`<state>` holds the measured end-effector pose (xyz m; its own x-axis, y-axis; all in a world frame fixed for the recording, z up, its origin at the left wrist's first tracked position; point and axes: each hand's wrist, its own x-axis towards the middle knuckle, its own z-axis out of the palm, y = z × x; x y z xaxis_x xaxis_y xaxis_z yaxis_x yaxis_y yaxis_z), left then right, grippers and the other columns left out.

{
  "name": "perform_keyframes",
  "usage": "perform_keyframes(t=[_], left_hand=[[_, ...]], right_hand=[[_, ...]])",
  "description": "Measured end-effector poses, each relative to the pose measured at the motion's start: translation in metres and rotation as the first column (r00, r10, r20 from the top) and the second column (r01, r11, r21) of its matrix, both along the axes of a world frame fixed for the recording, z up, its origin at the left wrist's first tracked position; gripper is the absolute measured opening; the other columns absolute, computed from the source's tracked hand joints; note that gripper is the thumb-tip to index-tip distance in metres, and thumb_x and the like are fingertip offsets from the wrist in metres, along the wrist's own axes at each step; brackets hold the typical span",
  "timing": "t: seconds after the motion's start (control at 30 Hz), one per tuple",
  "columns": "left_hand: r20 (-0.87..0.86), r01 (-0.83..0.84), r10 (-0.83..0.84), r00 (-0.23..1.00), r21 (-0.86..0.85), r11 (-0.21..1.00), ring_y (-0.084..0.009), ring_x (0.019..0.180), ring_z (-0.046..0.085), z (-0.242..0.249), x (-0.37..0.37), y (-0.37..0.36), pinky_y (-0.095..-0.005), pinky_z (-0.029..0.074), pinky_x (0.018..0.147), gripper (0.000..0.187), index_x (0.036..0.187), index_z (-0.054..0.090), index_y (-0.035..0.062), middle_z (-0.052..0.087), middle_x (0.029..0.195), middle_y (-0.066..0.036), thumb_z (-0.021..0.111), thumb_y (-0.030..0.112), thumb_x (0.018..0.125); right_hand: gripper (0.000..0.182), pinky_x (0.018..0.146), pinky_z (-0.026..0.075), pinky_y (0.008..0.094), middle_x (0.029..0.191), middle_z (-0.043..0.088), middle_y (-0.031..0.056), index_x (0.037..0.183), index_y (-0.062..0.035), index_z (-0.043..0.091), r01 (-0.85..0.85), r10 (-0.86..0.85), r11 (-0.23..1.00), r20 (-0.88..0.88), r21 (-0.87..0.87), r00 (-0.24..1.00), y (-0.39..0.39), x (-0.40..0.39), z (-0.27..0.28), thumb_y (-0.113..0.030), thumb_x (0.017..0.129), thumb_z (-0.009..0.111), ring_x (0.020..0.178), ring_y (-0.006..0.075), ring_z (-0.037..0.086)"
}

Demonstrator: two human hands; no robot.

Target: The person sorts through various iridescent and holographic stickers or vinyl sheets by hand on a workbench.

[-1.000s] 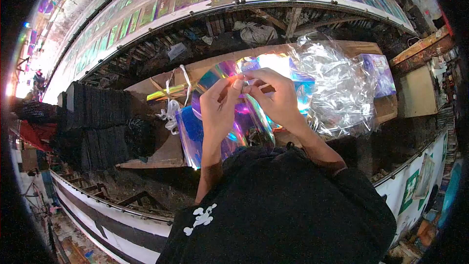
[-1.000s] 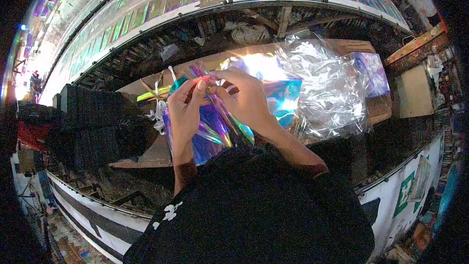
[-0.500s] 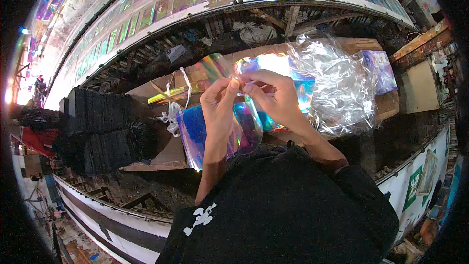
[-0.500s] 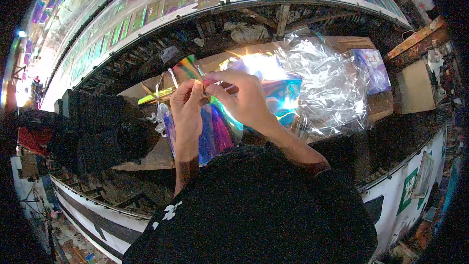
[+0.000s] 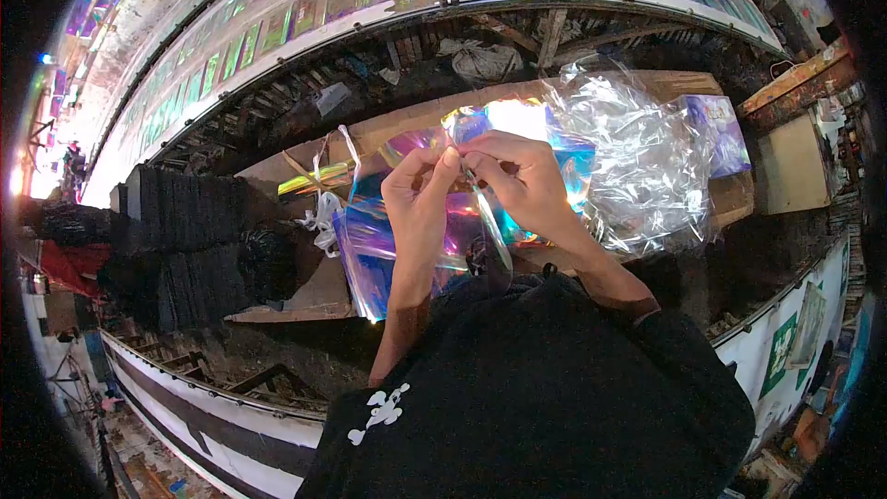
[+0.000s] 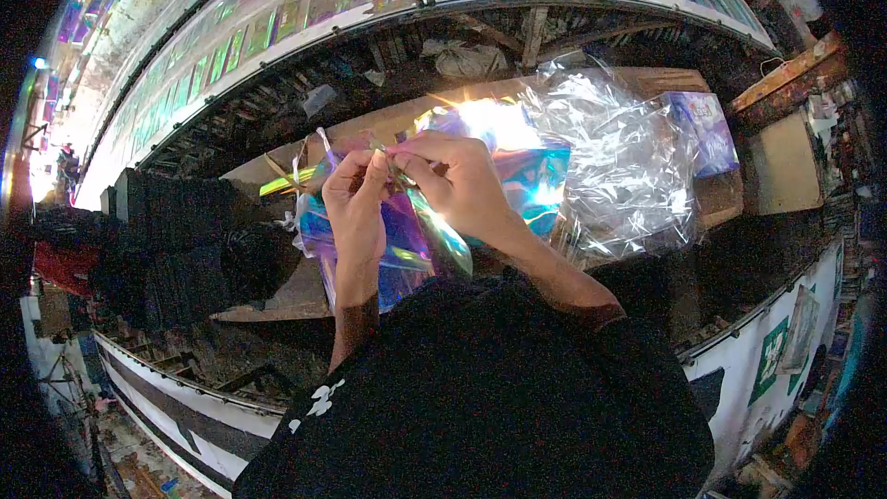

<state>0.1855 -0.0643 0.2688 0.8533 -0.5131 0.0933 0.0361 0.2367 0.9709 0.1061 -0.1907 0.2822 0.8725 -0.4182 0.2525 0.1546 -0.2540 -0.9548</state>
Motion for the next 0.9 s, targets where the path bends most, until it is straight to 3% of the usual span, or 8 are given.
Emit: perform_keyframes(t=[0.27, 0.33, 0.47, 0.53, 0.73, 0.77, 0.83, 0.9], left_hand=[[-0.001, 0.002, -0.002, 1.000, -0.024, 1.000, -0.0039, 0.070, 0.056, -0.002, 0.002, 0.000, -0.0185, 0.045, 0.061, 0.014, 0.089, 0.067, -0.0005, 0.064, 0.079, 0.001, 0.065, 0.013, 0.093], [-0.026, 0.017, -0.019, 0.999, -0.088, 0.996, -0.0043, 0.070, 0.057, -0.001, 0.002, -0.001, -0.0184, 0.046, 0.062, 0.015, 0.089, 0.067, -0.0003, 0.064, 0.079, 0.001, 0.065, 0.014, 0.094], [-0.048, 0.016, -0.019, 0.999, -0.077, 0.997, -0.0046, 0.069, 0.057, 0.003, 0.000, 0.000, -0.0193, 0.048, 0.062, 0.016, 0.089, 0.067, -0.0004, 0.064, 0.078, 0.001, 0.065, 0.015, 0.094], [-0.056, 0.018, -0.021, 0.998, -0.044, 0.999, -0.0032, 0.072, 0.052, 0.004, -0.001, 0.000, -0.0193, 0.040, 0.065, 0.014, 0.087, 0.066, -0.0003, 0.062, 0.080, 0.003, 0.062, 0.011, 0.095], [-0.019, 0.006, -0.007, 1.000, -0.054, 0.999, -0.0031, 0.072, 0.052, -0.001, 0.002, 0.000, -0.0193, 0.041, 0.065, 0.013, 0.089, 0.066, 0.0000, 0.063, 0.081, 0.003, 0.062, 0.011, 0.095], [-0.018, 0.005, -0.006, 1.000, -0.055, 0.998, -0.0031, 0.072, 0.052, 0.000, 0.002, 0.000, -0.0193, 0.041, 0.065, 0.013, 0.089, 0.066, 0.0000, 0.063, 0.081, 0.003, 0.062, 0.011, 0.095], [-0.042, 0.017, -0.021, 0.999, -0.091, 0.996, -0.0036, 0.072, 0.053, 0.004, 0.001, 0.000, -0.0197, 0.041, 0.065, 0.014, 0.087, 0.065, 0.0005, 0.063, 0.081, 0.002, 0.062, 0.011, 0.096], [-0.061, 0.010, -0.014, 0.998, -0.072, 0.997, -0.0038, 0.072, 0.053, 0.003, 0.001, 0.000, -0.0202, 0.041, 0.065, 0.015, 0.086, 0.065, 0.0009, 0.062, 0.080, 0.002, 0.061, 0.011, 0.096]], right_hand=[[0.020, 0.064, 0.053, 0.0273, 0.094, 0.069, 0.0112, 0.102, 0.0022, 0.070, -0.021, 0.020, 0.999, 0.034, 0.030, 0.999, 0.001, 0.001, 0.003, -0.013, 0.089, 0.066, 0.078, 0.0163, 0.067], [0.016, 0.060, 0.046, 0.0215, 0.092, 0.068, 0.0083, 0.098, 0.0053, 0.069, 0.000, 0.000, 1.000, 0.072, -0.004, 0.997, 0.002, 0.002, 0.002, -0.007, 0.089, 0.064, 0.073, 0.0084, 0.060], [0.016, 0.059, 0.046, 0.0213, 0.091, 0.068, 0.0081, 0.098, 0.0050, 0.069, 0.011, -0.010, 1.000, 0.066, -0.014, 0.998, 0.004, 0.002, 0.006, -0.007, 0.088, 0.064, 0.072, 0.0084, 0.060], [0.016, 0.058, 0.045, 0.0209, 0.091, 0.068, 0.0076, 0.097, 0.0047, 0.069, -0.002, 0.002, 1.000, 0.051, -0.002, 0.999, 0.004, 0.002, 0.006, -0.008, 0.088, 0.065, 0.072, 0.0079, 0.059], [0.017, 0.058, 0.045, 0.0207, 0.091, 0.068, 0.0059, 0.098, 0.0039, 0.070, -0.007, 0.006, 0.999, 0.030, 0.041, 1.000, 0.006, 0.003, 0.007, -0.009, 0.088, 0.066, 0.074, 0.0066, 0.058], [0.017, 0.058, 0.045, 0.0207, 0.091, 0.068, 0.0059, 0.098, 0.0039, 0.070, -0.008, 0.007, 0.999, 0.030, 0.040, 1.000, 0.006, 0.003, 0.008, -0.009, 0.088, 0.066, 0.074, 0.0066, 0.058], [0.021, 0.065, 0.055, 0.0267, 0.091, 0.069, 0.0112, 0.099, 0.0035, 0.070, -0.026, 0.025, 0.999, 0.003, 0.039, 1.000, 0.004, 0.002, 0.011, -0.014, 0.087, 0.068, 0.078, 0.0152, 0.067], [0.021, 0.064, 0.055, 0.0267, 0.090, 0.069, 0.0111, 0.099, 0.0034, 0.070, -0.023, 0.023, 1.000, 0.009, 0.016, 1.000, 0.004, 0.003, 0.011, -0.014, 0.087, 0.069, 0.078, 0.0152, 0.067]])
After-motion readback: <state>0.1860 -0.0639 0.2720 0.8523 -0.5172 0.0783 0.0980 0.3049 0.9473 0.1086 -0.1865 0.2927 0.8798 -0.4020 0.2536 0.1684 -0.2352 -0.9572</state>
